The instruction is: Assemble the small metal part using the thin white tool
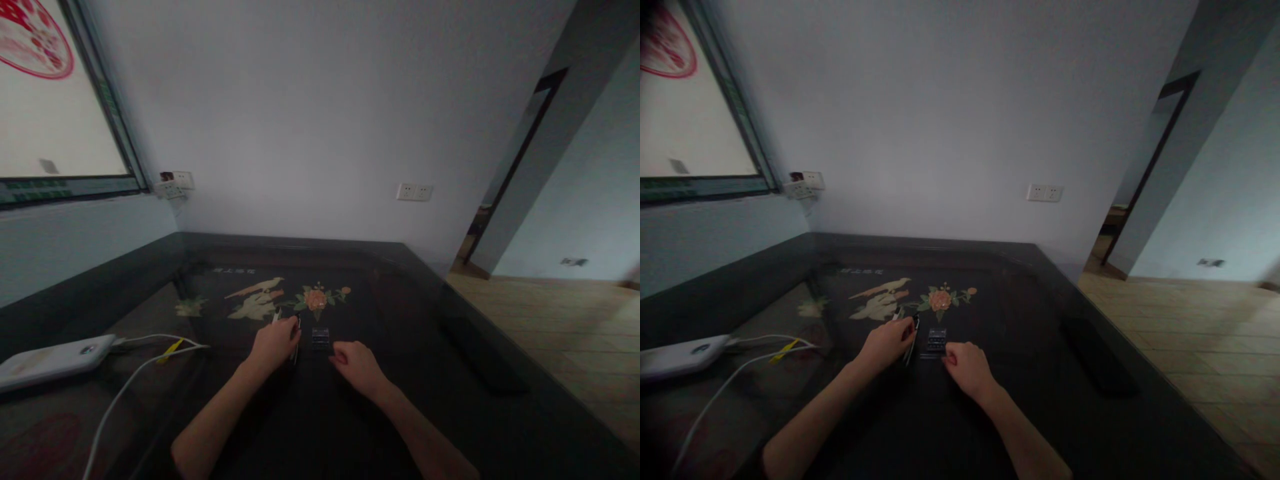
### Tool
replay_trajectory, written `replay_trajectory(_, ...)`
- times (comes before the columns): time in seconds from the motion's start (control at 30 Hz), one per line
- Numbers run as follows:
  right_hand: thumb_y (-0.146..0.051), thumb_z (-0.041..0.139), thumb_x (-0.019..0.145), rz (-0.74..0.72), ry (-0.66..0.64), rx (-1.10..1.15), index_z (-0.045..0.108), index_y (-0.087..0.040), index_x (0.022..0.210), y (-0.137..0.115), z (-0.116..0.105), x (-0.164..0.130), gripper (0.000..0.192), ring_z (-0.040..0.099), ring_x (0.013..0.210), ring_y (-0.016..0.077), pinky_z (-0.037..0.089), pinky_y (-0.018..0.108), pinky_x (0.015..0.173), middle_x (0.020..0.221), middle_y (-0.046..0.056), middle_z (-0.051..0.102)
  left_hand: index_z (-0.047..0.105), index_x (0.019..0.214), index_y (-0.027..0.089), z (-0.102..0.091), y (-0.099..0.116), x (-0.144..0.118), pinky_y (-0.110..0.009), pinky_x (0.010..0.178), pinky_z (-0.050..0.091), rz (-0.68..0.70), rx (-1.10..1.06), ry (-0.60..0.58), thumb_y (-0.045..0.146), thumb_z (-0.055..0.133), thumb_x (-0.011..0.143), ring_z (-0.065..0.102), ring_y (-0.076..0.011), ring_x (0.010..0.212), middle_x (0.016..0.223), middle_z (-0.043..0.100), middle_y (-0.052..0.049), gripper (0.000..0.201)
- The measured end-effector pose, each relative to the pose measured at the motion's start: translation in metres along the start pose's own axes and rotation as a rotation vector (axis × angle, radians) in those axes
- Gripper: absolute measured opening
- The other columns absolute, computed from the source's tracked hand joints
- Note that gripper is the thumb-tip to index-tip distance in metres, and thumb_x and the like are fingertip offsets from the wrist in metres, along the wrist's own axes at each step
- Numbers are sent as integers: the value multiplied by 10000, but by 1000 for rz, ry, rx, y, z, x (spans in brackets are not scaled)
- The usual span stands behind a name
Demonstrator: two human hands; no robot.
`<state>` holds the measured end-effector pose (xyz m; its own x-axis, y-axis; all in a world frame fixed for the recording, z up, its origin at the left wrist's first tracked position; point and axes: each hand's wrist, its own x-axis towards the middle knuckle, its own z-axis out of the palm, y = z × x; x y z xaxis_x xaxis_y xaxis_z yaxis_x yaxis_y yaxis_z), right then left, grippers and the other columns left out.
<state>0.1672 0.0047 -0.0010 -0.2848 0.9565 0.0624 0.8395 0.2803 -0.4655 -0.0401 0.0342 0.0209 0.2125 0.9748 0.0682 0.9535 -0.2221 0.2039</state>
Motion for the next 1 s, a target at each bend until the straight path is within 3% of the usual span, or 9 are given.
replay_trajectory(0.23, -168, 571, 794, 4, -14, 10, 372, -178, 587, -1, -3, 0, 287, 357, 569, 95, 186, 239, 554, 579, -46, 425, 549, 1006, 200, 8, 0, -1, -391, 704, 478, -122, 52, -42, 404, 374, 908, 677, -289, 855, 953, 683, -117, 287)
replay_trajectory(0.73, -178, 581, 796, 5, -18, 9, 377, -180, 594, -2, -3, 0, 287, 371, 582, 100, 193, 240, 556, 586, -44, 439, 600, 916, 164, 12, 7, 0, -350, 718, 460, -127, 39, -55, 383, 383, 897, 665, -267, 870, 927, 690, -127, 309)
replay_trajectory(0.87, -177, 567, 795, 10, 8, 37, 369, -180, 588, -1, -3, 0, 286, 363, 562, 98, 190, 245, 547, 569, -46, 423, 596, 877, 169, 13, 0, 6, -324, 685, 437, -130, -101, -4, 376, 430, 880, 656, -240, 791, 842, 683, -105, 265)
replay_trajectory(1.0, -169, 562, 784, 32, 134, 201, 391, -191, 630, 6, 2, 5, 231, 399, 572, 103, 241, 237, 557, 589, -44, 446, 566, 821, 158, 15, 3, 10, -273, 621, 400, -58, -492, 50, 380, 447, 872, 600, -174, 673, 715, 641, -48, 257)
